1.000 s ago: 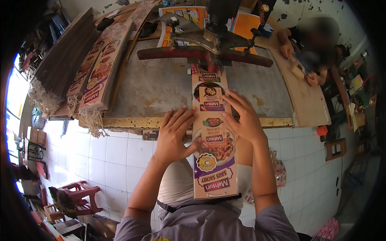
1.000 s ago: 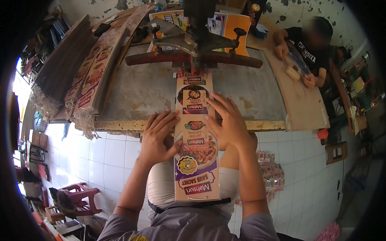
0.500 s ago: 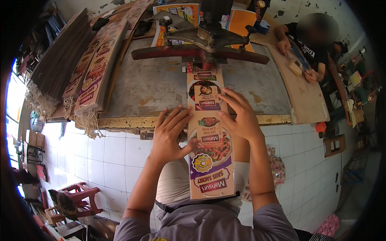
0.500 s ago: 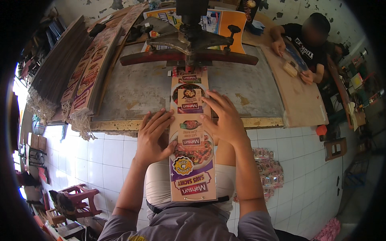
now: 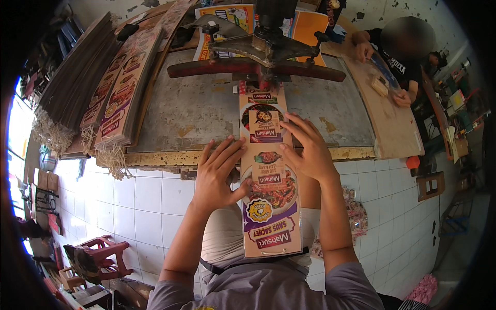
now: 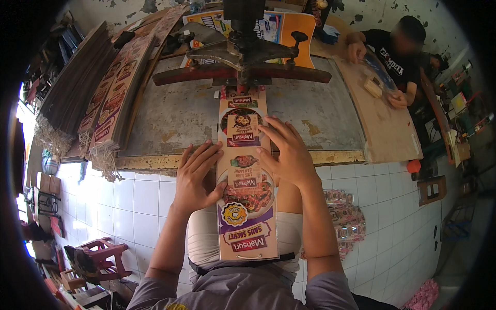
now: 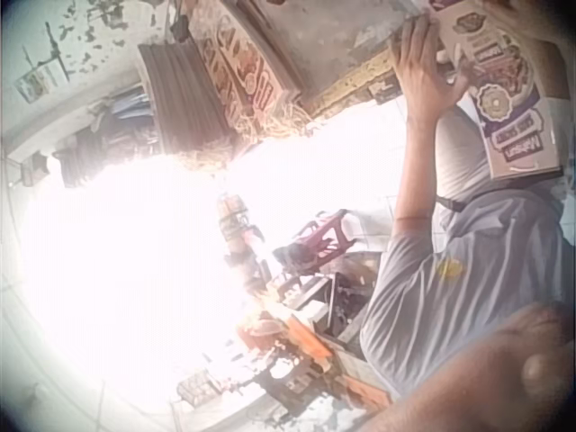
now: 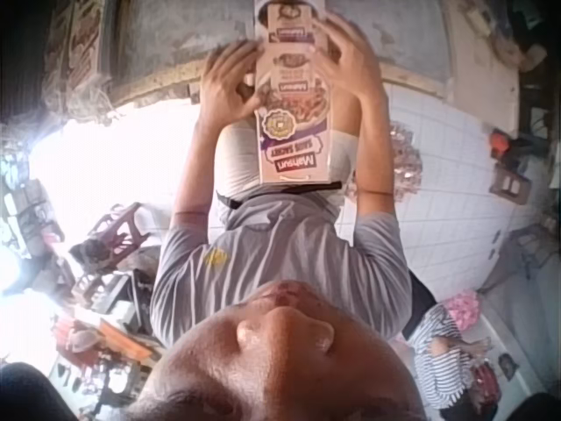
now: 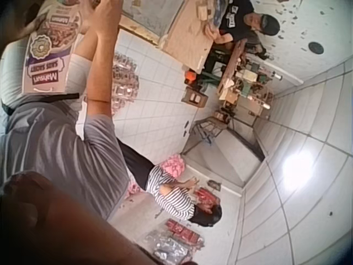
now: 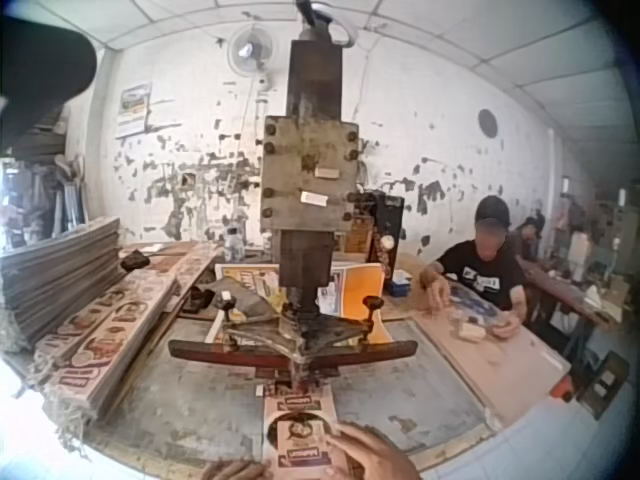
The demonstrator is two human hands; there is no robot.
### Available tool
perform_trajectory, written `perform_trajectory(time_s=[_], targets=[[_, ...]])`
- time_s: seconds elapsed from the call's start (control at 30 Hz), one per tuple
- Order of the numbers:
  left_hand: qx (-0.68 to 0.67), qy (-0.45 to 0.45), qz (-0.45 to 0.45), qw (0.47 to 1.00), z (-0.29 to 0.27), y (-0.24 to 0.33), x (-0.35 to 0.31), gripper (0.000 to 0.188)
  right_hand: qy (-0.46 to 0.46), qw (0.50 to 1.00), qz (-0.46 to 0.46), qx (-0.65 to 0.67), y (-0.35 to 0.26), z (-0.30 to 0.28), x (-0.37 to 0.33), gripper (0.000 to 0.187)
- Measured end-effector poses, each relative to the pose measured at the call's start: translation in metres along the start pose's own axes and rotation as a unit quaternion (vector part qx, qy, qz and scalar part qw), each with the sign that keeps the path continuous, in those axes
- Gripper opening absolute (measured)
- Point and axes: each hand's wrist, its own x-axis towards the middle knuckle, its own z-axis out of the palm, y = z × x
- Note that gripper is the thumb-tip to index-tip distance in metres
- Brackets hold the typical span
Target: The person applies adhesive to paper packaging sheets by hand using a small wooden block, then stacks the treated sheets onto a pile.
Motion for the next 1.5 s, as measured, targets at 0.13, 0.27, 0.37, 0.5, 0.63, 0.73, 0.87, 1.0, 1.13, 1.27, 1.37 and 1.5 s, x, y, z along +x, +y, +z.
perform_trajectory(time_s=[0.13,0.27,0.37,0.5,0.63,0.73,0.87,1.0,1.13,1.27,1.37,1.5], targets=[[0.003,0.008,0.006,1.0,-0.001,0.003,0.002,0.065,0.0,1.0,0.001,0.0,-0.001,-0.001,0.0,0.056],[0.006,0.008,0.006,1.0,-0.001,0.003,0.002,0.066,-0.003,1.0,0.01,0.001,0.0,-0.001,0.0,0.056],[0.005,0.001,0.003,1.0,0.0,0.001,0.001,0.067,-0.006,1.0,0.016,0.002,0.0,-0.001,0.0,0.056],[0.004,0.002,0.003,1.0,0.001,0.001,0.001,0.067,-0.002,1.0,-0.002,-0.013,0.001,-0.003,0.0,0.054],[0.01,-0.005,-0.003,1.0,-0.001,-0.002,-0.001,0.067,-0.026,0.998,0.033,0.052,0.01,-0.017,0.0,0.052],[0.02,-0.023,-0.013,0.999,-0.005,0.002,-0.001,0.071,0.036,0.987,0.146,-0.057,0.077,-0.058,0.001,0.051],[0.031,-0.048,-0.027,0.998,-0.005,0.004,0.001,0.076,0.129,0.939,0.231,-0.218,0.222,-0.132,0.021,0.053],[0.054,-0.066,-0.014,0.996,-0.01,0.009,0.004,0.078,0.139,0.909,0.209,-0.333,0.317,-0.182,0.022,0.059],[0.035,-0.081,-0.026,0.996,-0.007,0.007,0.006,0.078,0.143,0.905,0.212,-0.339,0.379,-0.19,0.011,0.06],[0.055,-0.09,-0.037,0.994,-0.015,0.01,0.004,0.076,0.142,0.923,0.208,-0.29,0.386,-0.183,0.02,0.052],[0.057,-0.086,-0.033,0.994,-0.014,0.012,0.008,0.075,0.161,0.922,0.174,-0.307,0.397,-0.191,0.017,0.046],[0.049,-0.079,-0.027,0.995,-0.008,0.012,0.011,0.073,0.15,0.93,0.221,-0.252,0.378,-0.205,0.005,0.041]])
